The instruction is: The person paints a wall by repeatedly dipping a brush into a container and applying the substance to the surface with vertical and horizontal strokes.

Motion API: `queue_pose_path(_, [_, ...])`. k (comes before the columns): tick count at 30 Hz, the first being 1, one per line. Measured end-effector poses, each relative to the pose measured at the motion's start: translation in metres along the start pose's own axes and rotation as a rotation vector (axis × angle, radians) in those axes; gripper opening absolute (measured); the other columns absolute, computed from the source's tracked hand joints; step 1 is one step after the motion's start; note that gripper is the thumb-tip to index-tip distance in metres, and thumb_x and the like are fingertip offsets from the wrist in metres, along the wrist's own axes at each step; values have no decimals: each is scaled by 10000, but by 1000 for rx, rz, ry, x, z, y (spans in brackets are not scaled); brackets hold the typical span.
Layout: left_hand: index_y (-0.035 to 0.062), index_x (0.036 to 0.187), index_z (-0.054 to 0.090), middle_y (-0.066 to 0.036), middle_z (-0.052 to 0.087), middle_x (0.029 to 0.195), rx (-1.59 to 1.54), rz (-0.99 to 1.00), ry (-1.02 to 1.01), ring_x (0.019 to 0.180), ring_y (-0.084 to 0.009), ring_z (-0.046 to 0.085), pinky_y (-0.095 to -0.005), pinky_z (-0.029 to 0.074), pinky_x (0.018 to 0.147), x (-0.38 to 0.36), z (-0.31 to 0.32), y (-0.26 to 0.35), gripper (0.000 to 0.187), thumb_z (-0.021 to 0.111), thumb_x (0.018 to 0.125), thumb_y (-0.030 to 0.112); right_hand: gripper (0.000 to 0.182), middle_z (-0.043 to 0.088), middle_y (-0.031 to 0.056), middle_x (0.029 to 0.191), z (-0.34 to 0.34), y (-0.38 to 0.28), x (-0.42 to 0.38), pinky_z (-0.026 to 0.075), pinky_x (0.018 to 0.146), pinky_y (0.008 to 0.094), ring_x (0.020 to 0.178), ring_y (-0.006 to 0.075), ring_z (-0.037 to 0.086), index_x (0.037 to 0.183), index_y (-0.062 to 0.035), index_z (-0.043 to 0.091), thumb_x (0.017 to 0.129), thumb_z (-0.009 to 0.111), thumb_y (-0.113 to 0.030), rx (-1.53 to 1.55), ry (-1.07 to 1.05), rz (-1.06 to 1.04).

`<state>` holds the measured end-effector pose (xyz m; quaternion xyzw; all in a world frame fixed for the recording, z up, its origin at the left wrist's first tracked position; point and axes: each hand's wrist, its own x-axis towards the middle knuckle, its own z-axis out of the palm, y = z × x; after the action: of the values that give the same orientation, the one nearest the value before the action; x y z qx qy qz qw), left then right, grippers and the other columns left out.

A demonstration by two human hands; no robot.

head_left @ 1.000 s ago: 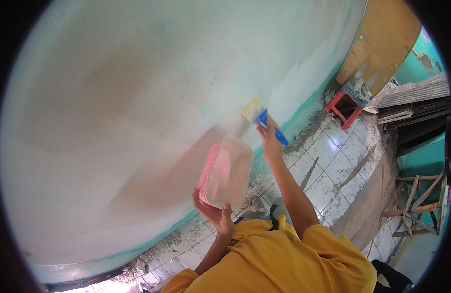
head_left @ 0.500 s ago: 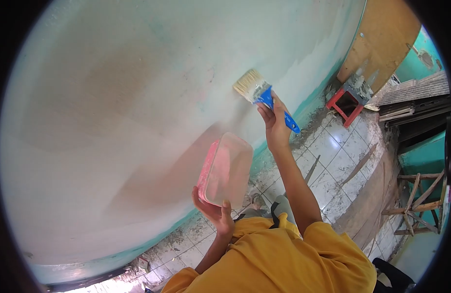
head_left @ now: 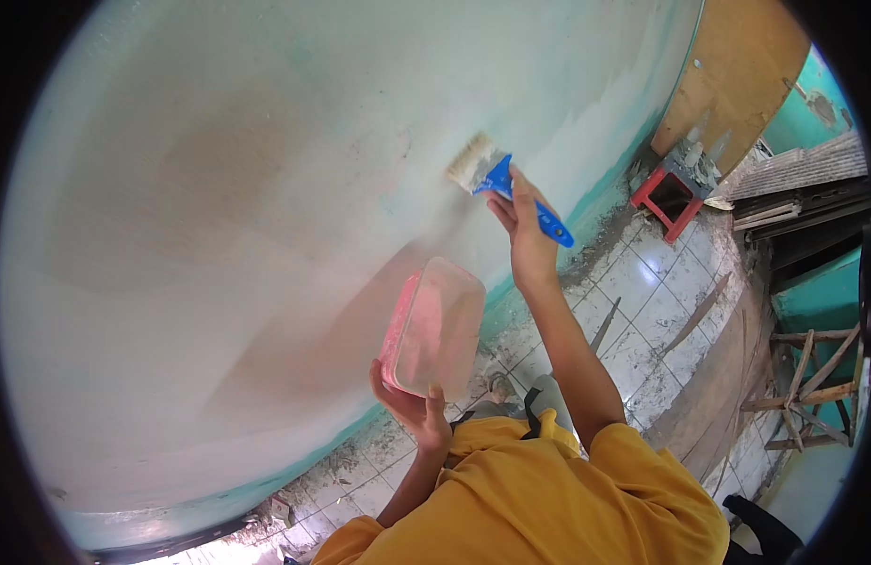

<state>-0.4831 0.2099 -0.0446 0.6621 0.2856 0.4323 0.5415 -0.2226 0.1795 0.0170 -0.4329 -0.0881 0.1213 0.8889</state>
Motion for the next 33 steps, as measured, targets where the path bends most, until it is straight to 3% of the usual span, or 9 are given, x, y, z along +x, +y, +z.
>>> queue_pose_path(4, [-6, 1520, 115, -174, 214, 1490, -55, 14, 13, 1403, -305, 256, -472, 237, 1146, 0, 2, 1, 978, 700, 866, 425, 529, 604, 125, 1271, -14, 24, 3, 506, 990, 328, 1093, 194, 637, 1373, 52, 514, 1014, 560, -335, 143, -13, -67])
queue_pose_path(6, [-8, 1520, 118, -173, 216, 1489, -64, 30, 23, 1403, -304, 256, -471, 237, 1146, 1, 1, 3, 976, 702, 866, 422, 550, 591, 130, 1296, -48, 80, -3, 497, 1002, 332, 1109, 201, 632, 1389, 42, 496, 1008, 568, -349, 172, 102, 126])
queue_pose_path(11, [4, 1527, 100, -201, 279, 1492, 5, 31, 62, 1403, -308, 291, -460, 251, 1147, 3, -4, 4, 1035, 716, 856, 495, 550, 627, 136, 1236, -100, 139, -16, 507, 988, 329, 1083, 207, 645, 1361, 47, 526, 1001, 576, -366, -74, 273, 271])
queue_pose_path(18, [-6, 1526, 93, -172, 203, 1505, -57, 48, 46, 1405, -302, 261, -465, 239, 1149, 4, -5, 7, 982, 699, 874, 410, 544, 601, 126, 1273, -4, 11, -2, 501, 1003, 323, 1115, 213, 633, 1388, 40, 476, 1014, 556, -345, -125, 30, 106])
queue_pose_path(20, [-6, 1526, 94, -172, 206, 1503, -71, 54, 51, 1403, -299, 262, -465, 239, 1149, 5, -3, 8, 982, 702, 872, 402, 550, 602, 127, 1275, -1, -1, -2, 509, 989, 313, 1089, 190, 633, 1380, 63, 492, 1017, 554, -345, 91, -33, -25])
queue_pose_path(24, [-9, 1525, 95, -170, 205, 1505, -64, 45, 48, 1405, -295, 261, -463, 236, 1150, 4, -4, 11, 971, 701, 873, 381, 511, 571, 112, 1303, -49, 69, -5, 503, 998, 319, 1119, 216, 623, 1408, 11, 460, 1028, 520, -326, 165, 82, 169])
queue_pose_path(26, [-2, 1527, 107, -199, 265, 1494, -30, 57, 93, 1405, -310, 289, -462, 249, 1150, 2, -4, 7, 1036, 709, 853, 503, 513, 573, 113, 1297, -83, 120, -14, 503, 1000, 320, 1118, 218, 622, 1405, 7, 465, 1024, 525, -332, 103, 139, 235])
queue_pose_path(29, [-13, 1522, 97, -171, 206, 1502, -88, 76, 71, 1402, -298, 260, -463, 233, 1150, 0, -4, 14, 954, 698, 873, 345, 533, 582, 110, 1283, -101, 132, -23, 499, 1002, 316, 1116, 210, 620, 1406, 9, 468, 1016, 538, -348, -2, 232, 321])
queue_pose_path(33, [-8, 1524, 98, -170, 206, 1502, -36, 87, 100, 1402, -299, 262, -464, 235, 1149, -7, -5, 12, 954, 703, 872, 339, 533, 575, 132, 1298, -56, 78, -16, 505, 1006, 325, 1130, 222, 620, 1402, 30, 456, 1023, 529, -339, -58, 140, 277])
